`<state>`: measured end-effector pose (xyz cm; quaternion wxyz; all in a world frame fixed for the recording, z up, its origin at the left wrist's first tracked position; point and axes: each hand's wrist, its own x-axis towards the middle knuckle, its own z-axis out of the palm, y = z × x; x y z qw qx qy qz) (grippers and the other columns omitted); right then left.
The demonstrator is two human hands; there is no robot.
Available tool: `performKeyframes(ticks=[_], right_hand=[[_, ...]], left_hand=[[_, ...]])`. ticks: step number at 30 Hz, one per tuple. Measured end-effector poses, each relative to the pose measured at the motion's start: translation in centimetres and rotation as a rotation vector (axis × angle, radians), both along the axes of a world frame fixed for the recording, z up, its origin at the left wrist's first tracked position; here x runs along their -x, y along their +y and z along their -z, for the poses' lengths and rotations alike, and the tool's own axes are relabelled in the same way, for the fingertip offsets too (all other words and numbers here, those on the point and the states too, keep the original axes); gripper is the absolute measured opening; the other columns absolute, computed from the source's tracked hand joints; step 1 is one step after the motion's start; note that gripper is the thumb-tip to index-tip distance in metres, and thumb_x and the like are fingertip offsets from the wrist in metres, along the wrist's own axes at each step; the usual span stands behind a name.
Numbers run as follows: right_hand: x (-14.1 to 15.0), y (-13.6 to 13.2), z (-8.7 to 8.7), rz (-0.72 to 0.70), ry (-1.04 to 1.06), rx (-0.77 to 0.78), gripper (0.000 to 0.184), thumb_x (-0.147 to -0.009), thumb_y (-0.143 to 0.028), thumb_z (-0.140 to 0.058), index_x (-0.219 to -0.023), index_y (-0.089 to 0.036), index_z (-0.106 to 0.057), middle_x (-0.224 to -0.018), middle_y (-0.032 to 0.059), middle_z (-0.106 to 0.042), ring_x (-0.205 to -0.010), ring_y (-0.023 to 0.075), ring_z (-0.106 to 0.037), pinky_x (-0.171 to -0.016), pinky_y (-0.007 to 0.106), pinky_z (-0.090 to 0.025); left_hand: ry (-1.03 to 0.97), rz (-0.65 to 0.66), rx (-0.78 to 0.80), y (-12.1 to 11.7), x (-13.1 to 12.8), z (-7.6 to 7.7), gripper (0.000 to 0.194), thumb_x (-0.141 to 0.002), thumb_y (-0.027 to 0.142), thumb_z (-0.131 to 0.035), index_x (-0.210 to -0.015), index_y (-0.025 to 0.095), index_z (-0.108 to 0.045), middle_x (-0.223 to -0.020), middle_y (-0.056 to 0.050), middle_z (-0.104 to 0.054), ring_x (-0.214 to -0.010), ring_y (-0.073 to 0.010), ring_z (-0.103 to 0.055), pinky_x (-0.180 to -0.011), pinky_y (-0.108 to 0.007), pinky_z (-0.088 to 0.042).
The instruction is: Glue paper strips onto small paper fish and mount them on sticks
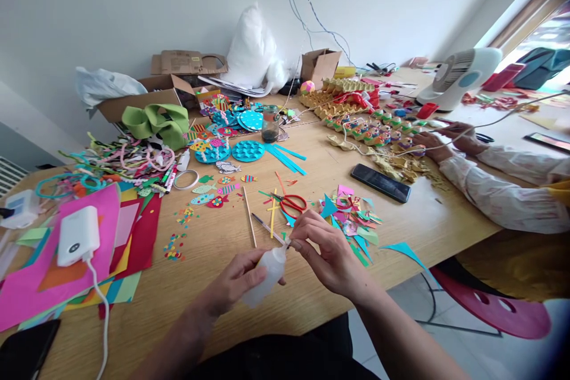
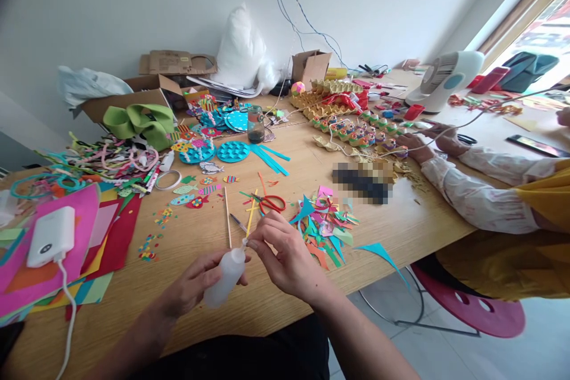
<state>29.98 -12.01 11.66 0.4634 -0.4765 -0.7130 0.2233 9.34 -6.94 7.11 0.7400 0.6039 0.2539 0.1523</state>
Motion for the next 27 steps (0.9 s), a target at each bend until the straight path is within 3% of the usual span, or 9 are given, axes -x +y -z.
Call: performKeyframes(ticks=[2, 7, 12, 19, 27], right_hand=[[0.1, -0.1, -0.1, 0.0, -0.003, -0.002, 0.013, -0.09, -0.02, -0.049, -0.081, -0.021, -0.058, -0.075, 0.0048, -0.059, -0.077, 0.0185, -0.053, -0.072, 0.036, -0.044], [0.2, -0.2, -0.1, 0.042, -0.007, 0.007, 0.012, -0.089, -0.019, -0.05, -0.08, -0.021, -0.058, -0.073, 0.0043, -0.057, -0.077, 0.0185, -0.052, -0.071, 0.035, -0.043], [0.5, -0.2, 0.3, 0.093, 0.006, 0.03, 0.015, -0.09, -0.02, -0.049, -0.077, -0.02, -0.056, -0.073, 0.0043, -0.055, -0.075, 0.0181, -0.051, -0.07, 0.034, -0.043], [0.5, -0.1, 0.2, 0.069, 0.021, 0.035, 0.016, -0.09, -0.022, -0.048, -0.076, -0.02, -0.056, -0.072, 0.0037, -0.055, -0.075, 0.0174, -0.051, -0.07, 0.034, -0.042], [0.6, -0.1, 0.6, 0.074, 0.05, 0.087, 0.015, -0.09, -0.02, -0.05, -0.076, -0.019, -0.057, -0.073, 0.0027, -0.057, -0.074, 0.0157, -0.05, -0.071, 0.032, -0.04]], left_hand=[[0.013, -0.024, -0.023, 0.2, 0.1, -0.3, 0.05, -0.081, 0.052, -0.053, -0.114, 0.014, -0.057, -0.096, -0.01, -0.064, -0.086, -0.0215, -0.058, -0.073, -0.029, -0.043], [0.039, -0.197, -0.363, -0.1, -0.5, -0.4, 0.036, -0.077, 0.037, -0.065, -0.106, 0.017, -0.056, -0.091, -0.004, -0.06, -0.082, -0.0168, -0.055, -0.074, -0.026, -0.043], [0.14, -0.396, -0.578, -0.6, -0.9, -0.1, 0.038, -0.07, 0.033, -0.072, -0.101, 0.019, -0.055, -0.094, -0.004, -0.061, -0.083, -0.0172, -0.056, -0.076, -0.026, -0.044], [0.11, -0.186, -0.435, -0.3, -0.4, -1.3, 0.031, -0.082, 0.031, -0.056, -0.11, 0.016, -0.059, -0.101, -0.008, -0.064, -0.09, -0.0209, -0.058, -0.08, -0.028, -0.044], [0.174, -0.378, -0.807, -0.1, -0.5, -0.2, 0.032, -0.076, 0.029, -0.067, -0.103, 0.02, -0.052, -0.094, -0.004, -0.059, -0.084, -0.0168, -0.057, -0.076, -0.028, -0.046]])
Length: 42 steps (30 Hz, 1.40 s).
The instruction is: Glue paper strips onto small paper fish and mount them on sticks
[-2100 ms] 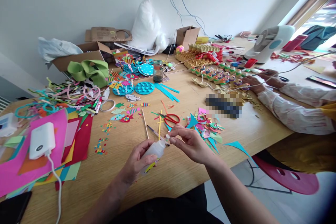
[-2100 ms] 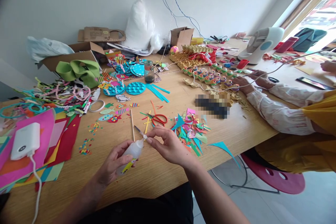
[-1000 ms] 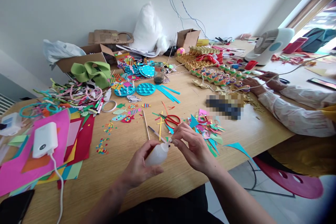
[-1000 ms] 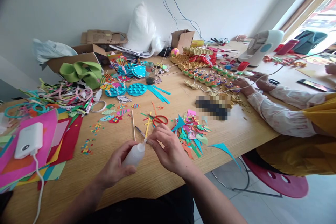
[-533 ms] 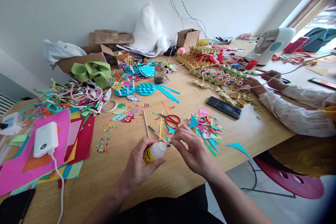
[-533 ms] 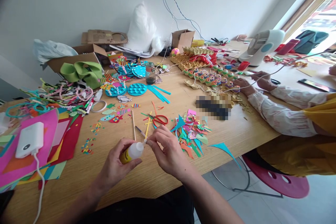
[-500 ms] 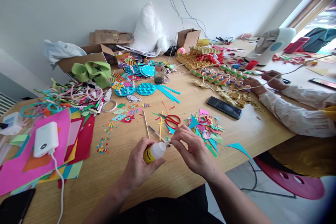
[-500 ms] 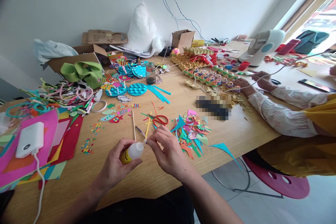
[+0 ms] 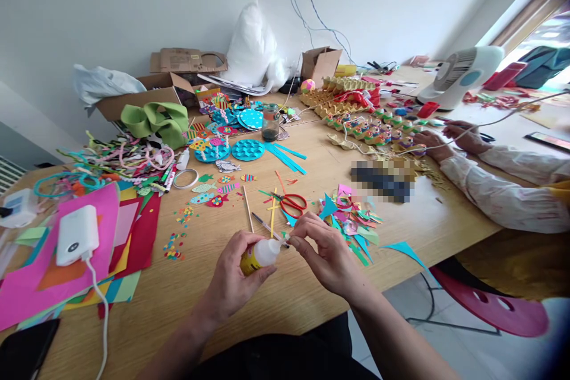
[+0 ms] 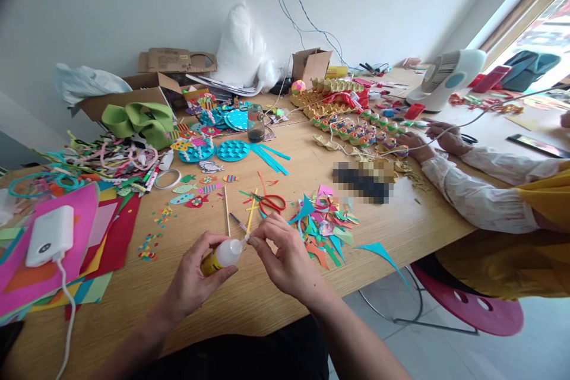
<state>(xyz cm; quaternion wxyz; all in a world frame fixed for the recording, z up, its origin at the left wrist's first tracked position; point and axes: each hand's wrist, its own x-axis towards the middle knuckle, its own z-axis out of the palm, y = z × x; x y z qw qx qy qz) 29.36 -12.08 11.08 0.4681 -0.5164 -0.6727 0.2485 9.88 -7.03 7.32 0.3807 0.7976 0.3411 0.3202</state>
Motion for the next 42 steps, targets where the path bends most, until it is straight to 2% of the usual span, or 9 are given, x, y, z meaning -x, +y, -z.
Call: performKeyframes(ticks=[4, 7, 11, 16, 22, 29, 35, 42], right_hand=[[0.1, 0.1, 0.5, 0.002, 0.038, 0.04, 0.018, -0.089, -0.023, -0.051, -0.073, -0.019, -0.056, -0.072, 0.0022, -0.057, -0.072, 0.0144, -0.05, -0.069, 0.03, -0.039], [0.2, 0.2, 0.8, 0.016, 0.092, 0.113, 0.022, -0.089, -0.028, -0.051, -0.07, -0.018, -0.055, -0.071, 0.0023, -0.057, -0.069, 0.0134, -0.05, -0.064, 0.027, -0.038], [0.3, 0.1, 1.1, 0.022, 0.23, 0.216, 0.027, -0.087, -0.035, -0.054, -0.066, -0.017, -0.053, -0.068, 0.0014, -0.055, -0.063, 0.0119, -0.048, -0.059, 0.025, -0.036], [0.7, 0.5, 2.1, -0.012, 0.53, 0.377, 0.027, -0.081, -0.041, -0.061, -0.069, -0.016, -0.059, -0.059, -0.0016, -0.05, -0.054, 0.0093, -0.04, -0.051, 0.023, -0.03], [1.7, 1.2, 3.2, 0.009, 0.772, 0.425, 0.028, -0.075, -0.04, -0.067, -0.062, -0.016, -0.059, -0.062, 0.0009, -0.056, -0.059, 0.0107, -0.046, -0.055, 0.024, -0.034], [1.8, 1.4, 3.7, 0.02, 0.783, 0.441, 0.029, -0.073, -0.042, -0.068, -0.061, -0.017, -0.059, -0.061, 0.0001, -0.055, -0.058, 0.0106, -0.044, -0.054, 0.024, -0.032], [1.5, 1.2, 3.8, 0.057, 0.75, 0.409, 0.03, -0.075, -0.043, -0.067, -0.062, -0.017, -0.058, -0.062, 0.0, -0.055, -0.06, 0.0111, -0.044, -0.056, 0.025, -0.033], [1.2, 1.2, 3.7, 0.06, 0.702, 0.39, 0.031, -0.077, -0.045, -0.065, -0.063, -0.017, -0.057, -0.061, -0.001, -0.053, -0.059, 0.0106, -0.042, -0.056, 0.024, -0.032]], left_hand=[[-0.009, -0.074, -0.215, 0.2, -0.1, 0.9, 0.034, -0.075, 0.026, -0.068, -0.102, 0.021, -0.049, -0.093, -0.004, -0.056, -0.086, -0.0175, -0.056, -0.077, -0.029, -0.046], [-0.02, -0.116, -0.32, 0.2, -0.2, 1.2, 0.034, -0.075, 0.023, -0.068, -0.103, 0.021, -0.048, -0.093, -0.004, -0.055, -0.087, -0.0178, -0.056, -0.076, -0.029, -0.047], [-0.035, -0.155, -0.369, 0.0, -0.4, 1.3, 0.034, -0.075, 0.021, -0.068, -0.102, 0.021, -0.048, -0.093, -0.005, -0.054, -0.087, -0.0181, -0.056, -0.075, -0.029, -0.047], [-0.037, -0.219, -0.37, -0.4, -0.7, 1.8, 0.034, -0.074, 0.021, -0.069, -0.101, 0.021, -0.048, -0.093, -0.005, -0.054, -0.088, -0.0189, -0.055, -0.078, -0.031, -0.047], [-0.039, -0.264, -0.241, -0.7, -1.1, 2.3, 0.031, -0.075, 0.026, -0.068, -0.099, 0.021, -0.048, -0.091, -0.004, -0.055, -0.085, -0.0179, -0.056, -0.076, -0.03, -0.048], [-0.046, -0.278, -0.045, -0.6, -1.3, 2.5, 0.033, -0.073, 0.032, -0.07, -0.097, 0.021, -0.05, -0.09, -0.003, -0.059, -0.083, -0.0168, -0.058, -0.074, -0.028, -0.048], [-0.075, -0.231, 0.149, -0.6, -1.2, 2.2, 0.033, -0.072, 0.035, -0.069, -0.097, 0.02, -0.053, -0.091, -0.004, -0.063, -0.083, -0.0177, -0.061, -0.073, -0.028, -0.049], [-0.071, -0.221, 0.189, -0.5, -1.3, 1.9, 0.034, -0.072, 0.036, -0.069, -0.097, 0.019, -0.054, -0.09, -0.005, -0.064, -0.082, -0.0177, -0.062, -0.072, -0.028, -0.049]])
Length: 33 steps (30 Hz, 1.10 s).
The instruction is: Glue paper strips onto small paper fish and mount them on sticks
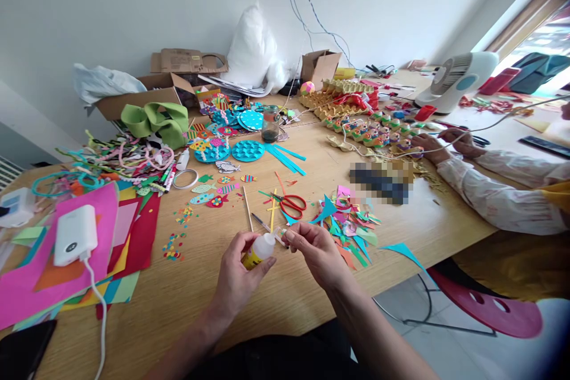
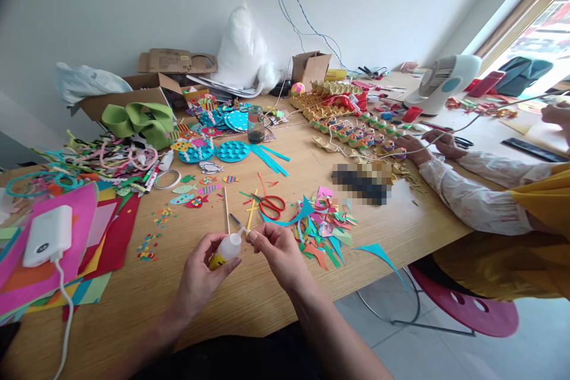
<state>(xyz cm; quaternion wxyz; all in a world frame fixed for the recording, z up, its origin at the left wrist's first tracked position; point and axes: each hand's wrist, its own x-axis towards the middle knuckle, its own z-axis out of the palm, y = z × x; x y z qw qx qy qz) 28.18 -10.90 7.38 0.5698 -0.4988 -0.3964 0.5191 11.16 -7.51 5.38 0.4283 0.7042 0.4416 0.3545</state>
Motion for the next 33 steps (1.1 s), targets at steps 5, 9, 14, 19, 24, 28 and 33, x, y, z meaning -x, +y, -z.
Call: performKeyframes(ticks=[5, 9, 14, 19, 24, 28, 33], right_hand=[[0.1, 0.1, -0.1, -0.011, -0.051, 0.012, 0.032, -0.077, -0.047, -0.064, -0.065, -0.017, -0.058, -0.061, -0.0004, -0.053, -0.058, 0.0108, -0.042, -0.055, 0.024, -0.033], [0.1, 0.1, -0.5, -0.024, -0.086, 0.001, 0.032, -0.078, -0.046, -0.062, -0.066, -0.017, -0.06, -0.062, 0.0004, -0.055, -0.059, 0.0111, -0.043, -0.056, 0.025, -0.033], [-0.5, 0.1, -1.4, 0.003, -0.055, -0.057, 0.03, -0.079, -0.044, -0.063, -0.065, -0.018, -0.059, -0.063, 0.0014, -0.057, -0.06, 0.0121, -0.045, -0.057, 0.025, -0.035], [-1.8, -0.2, -2.1, 0.094, -0.071, -0.101, 0.029, -0.08, -0.039, -0.063, -0.06, -0.019, -0.056, -0.066, 0.0014, -0.056, -0.068, 0.0137, -0.049, -0.062, 0.025, -0.037], [-2.9, -0.6, -2.2, 0.223, -0.1, -0.119, 0.025, -0.077, -0.041, -0.066, -0.066, -0.019, -0.06, -0.067, 0.0019, -0.057, -0.068, 0.0144, -0.052, -0.062, 0.026, -0.04], [-4.3, -0.8, -1.9, 0.342, -0.099, -0.107, 0.023, -0.074, -0.043, -0.068, -0.072, -0.02, -0.065, -0.073, 0.0046, -0.064, -0.073, 0.0174, -0.058, -0.066, 0.029, -0.045], [-6.6, -1.2, -0.7, 0.408, -0.171, -0.027, 0.024, -0.072, -0.041, -0.071, -0.087, -0.022, -0.072, -0.084, 0.0059, -0.071, -0.084, 0.0217, -0.064, -0.076, 0.035, -0.049]], left_hand=[[0.032, -0.002, -0.062, 0.0, 0.1, 0.0, 0.033, -0.073, 0.035, -0.069, -0.097, 0.019, -0.054, -0.09, -0.005, -0.064, -0.082, -0.0183, -0.062, -0.073, -0.03, -0.05], [0.077, -0.004, -0.163, 0.0, 0.2, 0.1, 0.03, -0.074, 0.034, -0.068, -0.097, 0.019, -0.054, -0.089, -0.004, -0.062, -0.082, -0.0183, -0.061, -0.075, -0.032, -0.05], [0.083, -0.017, -0.238, 0.2, 0.4, 0.1, 0.029, -0.075, 0.032, -0.068, -0.098, 0.02, -0.056, -0.091, -0.005, -0.062, -0.085, -0.0189, -0.06, -0.077, -0.032, -0.049], [-0.016, -0.026, -0.18, 0.6, 0.7, 0.1, 0.031, -0.073, 0.029, -0.07, -0.1, 0.02, -0.058, -0.096, -0.005, -0.065, -0.09, -0.0189, -0.061, -0.081, -0.032, -0.048], [-0.107, 0.004, -0.085, 1.0, 0.9, 0.7, 0.035, -0.072, 0.028, -0.071, -0.104, 0.02, -0.058, -0.101, -0.005, -0.065, -0.097, -0.019, -0.06, -0.088, -0.033, -0.046], [-0.142, 0.009, -0.03, 1.2, 1.0, 1.0, 0.036, -0.071, 0.028, -0.072, -0.104, 0.02, -0.058, -0.103, -0.007, -0.065, -0.099, -0.0208, -0.06, -0.091, -0.036, -0.045], [-0.148, 0.016, -0.005, 1.3, 1.0, 1.1, 0.036, -0.072, 0.028, -0.07, -0.105, 0.021, -0.058, -0.107, -0.007, -0.064, -0.102, -0.0204, -0.059, -0.092, -0.035, -0.044]])
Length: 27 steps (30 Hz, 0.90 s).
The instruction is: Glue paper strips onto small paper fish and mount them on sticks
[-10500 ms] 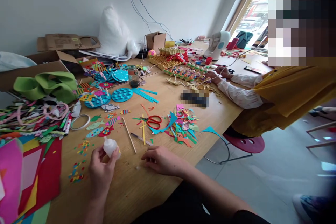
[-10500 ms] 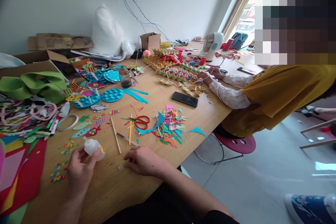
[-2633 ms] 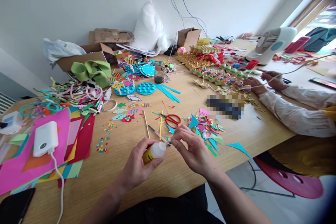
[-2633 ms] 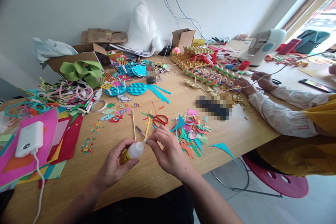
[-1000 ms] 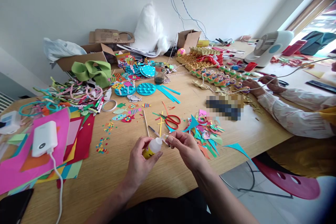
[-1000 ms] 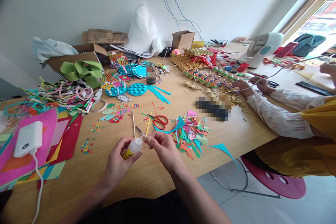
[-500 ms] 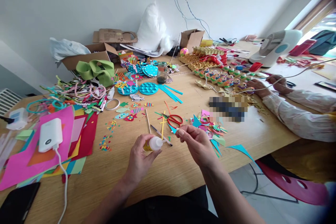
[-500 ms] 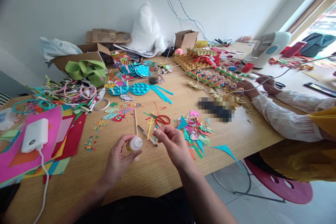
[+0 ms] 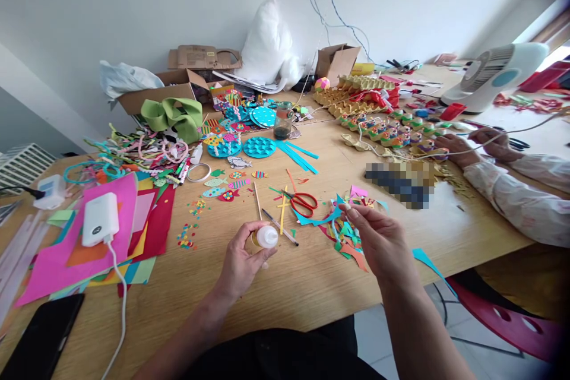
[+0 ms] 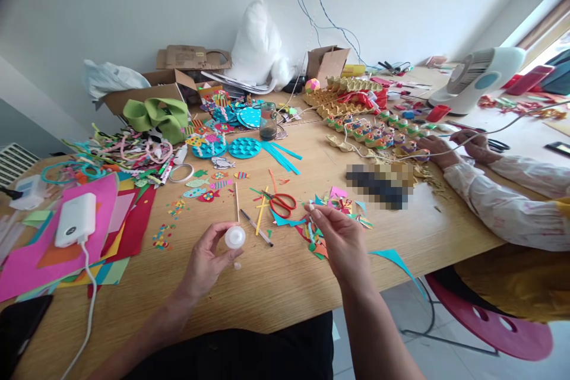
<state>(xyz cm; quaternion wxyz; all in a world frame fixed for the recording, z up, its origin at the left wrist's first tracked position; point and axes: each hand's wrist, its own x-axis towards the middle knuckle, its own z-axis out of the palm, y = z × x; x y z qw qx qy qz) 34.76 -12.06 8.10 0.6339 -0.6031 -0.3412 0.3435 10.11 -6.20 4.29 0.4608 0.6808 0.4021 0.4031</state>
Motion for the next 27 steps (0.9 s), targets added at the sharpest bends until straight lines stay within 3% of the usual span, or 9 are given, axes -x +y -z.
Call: performKeyframes(ticks=[5, 11, 15, 21, 27], right_hand=[[-2.8, -0.8, 1.3, 0.019, -0.152, 0.104, 0.034, -0.069, -0.045, -0.071, -0.094, -0.022, -0.072, -0.089, 0.0063, -0.073, -0.085, 0.0235, -0.065, -0.075, 0.037, -0.05], [-6.7, -1.7, 2.8, 0.241, -0.247, 0.124, 0.045, -0.065, -0.045, -0.073, -0.1, -0.018, -0.063, -0.072, 0.0061, -0.071, -0.068, 0.0207, -0.065, -0.062, 0.033, -0.048], [-8.6, -2.2, 4.2, 0.371, -0.485, 0.214, 0.028, -0.068, -0.041, -0.069, -0.083, -0.018, -0.063, -0.074, 0.0069, -0.069, -0.07, 0.0219, -0.064, -0.066, 0.035, -0.046], [-8.9, -2.3, 5.8, 0.368, -0.798, 0.293, 0.013, -0.077, -0.033, -0.06, -0.076, -0.023, -0.068, -0.077, 0.0091, -0.067, -0.079, 0.0262, -0.057, -0.074, 0.041, -0.041], [-8.9, -2.2, 6.8, 0.332, -0.93, 0.233, 0.016, -0.08, -0.032, -0.057, -0.072, -0.027, -0.07, -0.077, 0.0098, -0.067, -0.083, 0.0293, -0.054, -0.078, 0.045, -0.04]], left_hand=[[0.002, -0.008, 0.007, 0.2, 0.1, 0.3, 0.036, -0.072, 0.026, -0.07, -0.105, 0.02, -0.058, -0.107, -0.008, -0.065, -0.1, -0.0205, -0.06, -0.09, -0.035, -0.046], [-0.031, -0.009, 0.023, 0.5, 0.5, 1.2, 0.038, -0.072, 0.026, -0.07, -0.107, 0.02, -0.056, -0.113, -0.009, -0.063, -0.103, -0.0206, -0.06, -0.092, -0.035, -0.047], [-0.072, -0.021, 0.045, 0.7, 0.8, 1.7, 0.041, -0.07, 0.027, -0.072, -0.107, 0.02, -0.056, -0.114, -0.009, -0.063, -0.104, -0.0219, -0.061, -0.093, -0.037, -0.047], [-0.082, -0.058, 0.05, 0.8, 0.9, 1.6, 0.041, -0.068, 0.029, -0.074, -0.104, 0.02, -0.058, -0.112, -0.009, -0.065, -0.103, -0.0227, -0.062, -0.092, -0.037, -0.049], [-0.125, -0.075, 0.077, 0.8, 1.0, 1.2, 0.041, -0.065, 0.028, -0.075, -0.102, 0.019, -0.059, -0.111, -0.009, -0.065, -0.1, -0.0223, -0.063, -0.09, -0.035, -0.051]])
